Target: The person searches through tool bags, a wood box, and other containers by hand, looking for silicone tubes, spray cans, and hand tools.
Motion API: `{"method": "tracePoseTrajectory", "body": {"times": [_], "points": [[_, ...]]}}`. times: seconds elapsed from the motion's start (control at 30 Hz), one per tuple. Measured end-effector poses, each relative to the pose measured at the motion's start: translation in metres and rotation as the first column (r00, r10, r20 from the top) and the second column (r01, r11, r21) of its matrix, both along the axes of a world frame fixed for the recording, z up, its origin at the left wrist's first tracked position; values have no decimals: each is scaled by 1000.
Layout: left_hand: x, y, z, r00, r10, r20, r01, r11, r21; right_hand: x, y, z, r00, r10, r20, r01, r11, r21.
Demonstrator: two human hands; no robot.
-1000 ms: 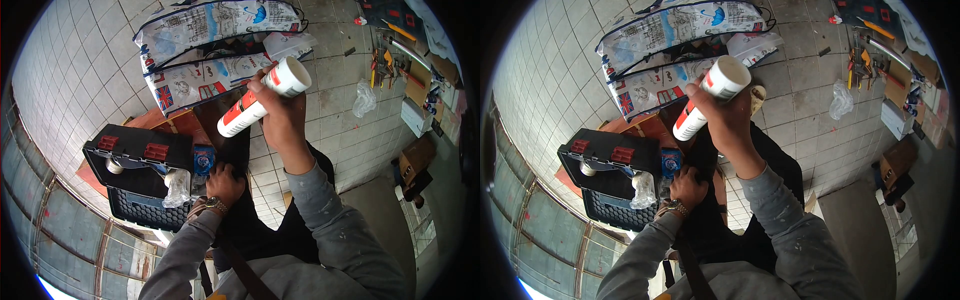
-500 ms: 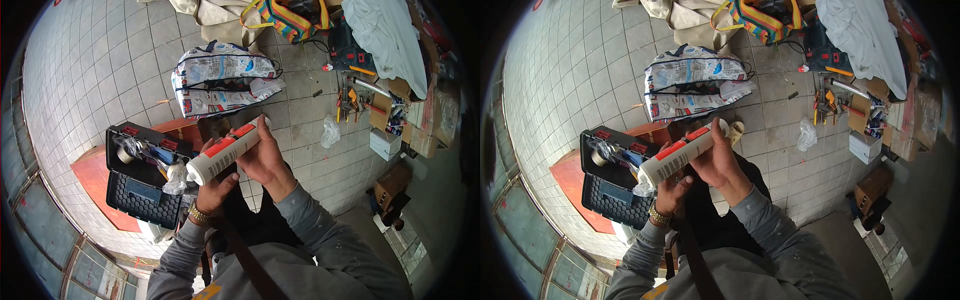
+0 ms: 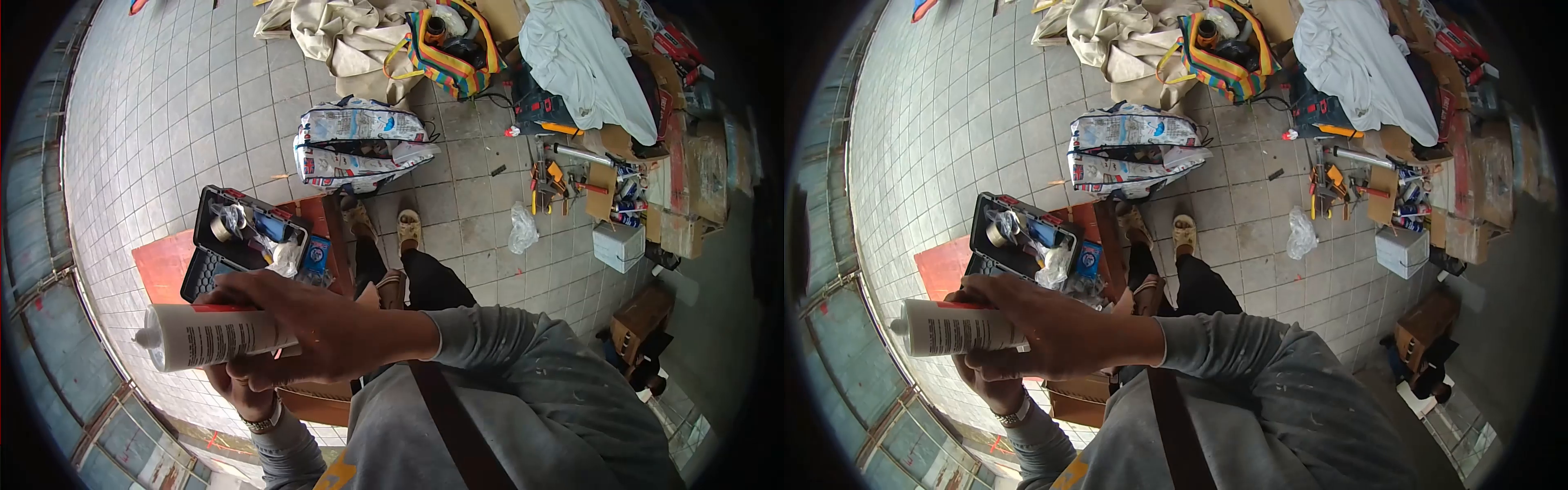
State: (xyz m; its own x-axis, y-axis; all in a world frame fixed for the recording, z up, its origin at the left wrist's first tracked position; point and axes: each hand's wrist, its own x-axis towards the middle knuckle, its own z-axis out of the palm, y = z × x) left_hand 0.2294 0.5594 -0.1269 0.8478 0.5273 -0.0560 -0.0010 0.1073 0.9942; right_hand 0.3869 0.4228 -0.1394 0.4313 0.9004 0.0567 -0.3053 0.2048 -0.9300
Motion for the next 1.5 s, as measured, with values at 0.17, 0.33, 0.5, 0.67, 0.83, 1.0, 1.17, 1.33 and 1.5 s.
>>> {"method": "tracePoseTrajectory", "body": {"times": [0.17, 0.33, 0.5, 0.67, 0.83, 1.0, 1.17, 1.33, 1.5], "points": [[-54, -42, 30, 937, 319, -143, -271, 922, 278, -22, -14, 41, 963, -201, 182, 160, 963, 216], [-42, -54, 38, 939, 336, -78, -296, 901, 319, -27, -15, 57, 941, -265, 211, 236, 960, 153], [-45, -73, 44, 937, 341, -80, -296, 893, 339, -26, -19, 59, 910, -359, 209, 313, 923, 225], [-15, -71, 43, 954, 284, -97, -247, 926, 285, -21, -18, 48, 975, -197, 103, 189, 979, 77], [20, -72, 14, 963, 250, -101, -249, 968, 18, -14, -28, -19, 966, -80, 244, 87, 996, -17], [10, -57, -49, 927, 248, -281, -307, 933, -188, 13, -62, -77, 925, 272, 265, -203, 944, -260], [25, -52, -55, 945, 201, -258, -302, 837, -455, 2, -54, -81, 953, 118, 277, -12, 934, -357], [38, -44, -46, 993, 84, -82, -116, 808, -578, 14, -48, -60, 984, 161, 78, -132, 946, -295], [55, -46, -32, 989, 90, -115, -138, 830, -540, 16, -41, -47, 970, 91, 226, -23, 958, -286]]}}
